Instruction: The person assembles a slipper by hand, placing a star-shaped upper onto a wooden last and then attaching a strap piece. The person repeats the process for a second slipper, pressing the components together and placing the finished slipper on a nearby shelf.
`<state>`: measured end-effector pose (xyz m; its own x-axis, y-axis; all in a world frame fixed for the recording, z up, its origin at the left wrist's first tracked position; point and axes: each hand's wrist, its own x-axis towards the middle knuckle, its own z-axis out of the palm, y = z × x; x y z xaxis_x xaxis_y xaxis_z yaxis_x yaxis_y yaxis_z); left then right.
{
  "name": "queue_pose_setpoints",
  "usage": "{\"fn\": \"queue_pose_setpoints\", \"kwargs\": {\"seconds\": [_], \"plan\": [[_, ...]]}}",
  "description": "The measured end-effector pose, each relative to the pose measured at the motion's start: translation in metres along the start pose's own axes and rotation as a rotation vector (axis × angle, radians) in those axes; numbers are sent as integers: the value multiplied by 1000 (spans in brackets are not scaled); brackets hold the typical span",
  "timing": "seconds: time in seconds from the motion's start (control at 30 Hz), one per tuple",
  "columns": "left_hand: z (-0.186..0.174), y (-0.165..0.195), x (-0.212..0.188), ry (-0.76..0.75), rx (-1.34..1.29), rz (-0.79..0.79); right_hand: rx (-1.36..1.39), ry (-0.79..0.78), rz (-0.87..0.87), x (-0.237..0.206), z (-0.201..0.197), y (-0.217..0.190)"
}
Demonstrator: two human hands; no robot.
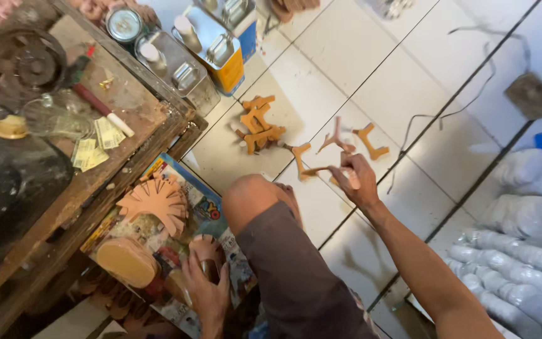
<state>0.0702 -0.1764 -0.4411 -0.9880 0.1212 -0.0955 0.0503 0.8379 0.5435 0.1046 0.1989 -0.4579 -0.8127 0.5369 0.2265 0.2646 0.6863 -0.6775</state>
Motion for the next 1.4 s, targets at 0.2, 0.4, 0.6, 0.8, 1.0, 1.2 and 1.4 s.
{"fn": "queue_pose_setpoints", "kwargs": {"seconds": [0.2,0.4,0.6,0.8,1.0,1.2,1.4], "plan": [[-52,26,-35,82,-346,65,412,8,145,-26,-75,-71],[-105,111,-36,168,-684,535,891,-315,200,-59,-145,-156],[-114,125,-37,-187,-1033,381,931,-316,222,-84,-142,-197],[-110,57,-105,-201,-1110,-88,962,-406,175,-127,-105,-222],[-147,-5,-123,-252,-1812,-263,887,-952,-269,-168,-63,-286],[-183,-29,-134,-55,-2060,-223,1457,-1061,-18,-196,-52,-320],[-220,-27,-137,-40,-2183,-262,1389,-1197,-155,-202,-49,-322]]}}
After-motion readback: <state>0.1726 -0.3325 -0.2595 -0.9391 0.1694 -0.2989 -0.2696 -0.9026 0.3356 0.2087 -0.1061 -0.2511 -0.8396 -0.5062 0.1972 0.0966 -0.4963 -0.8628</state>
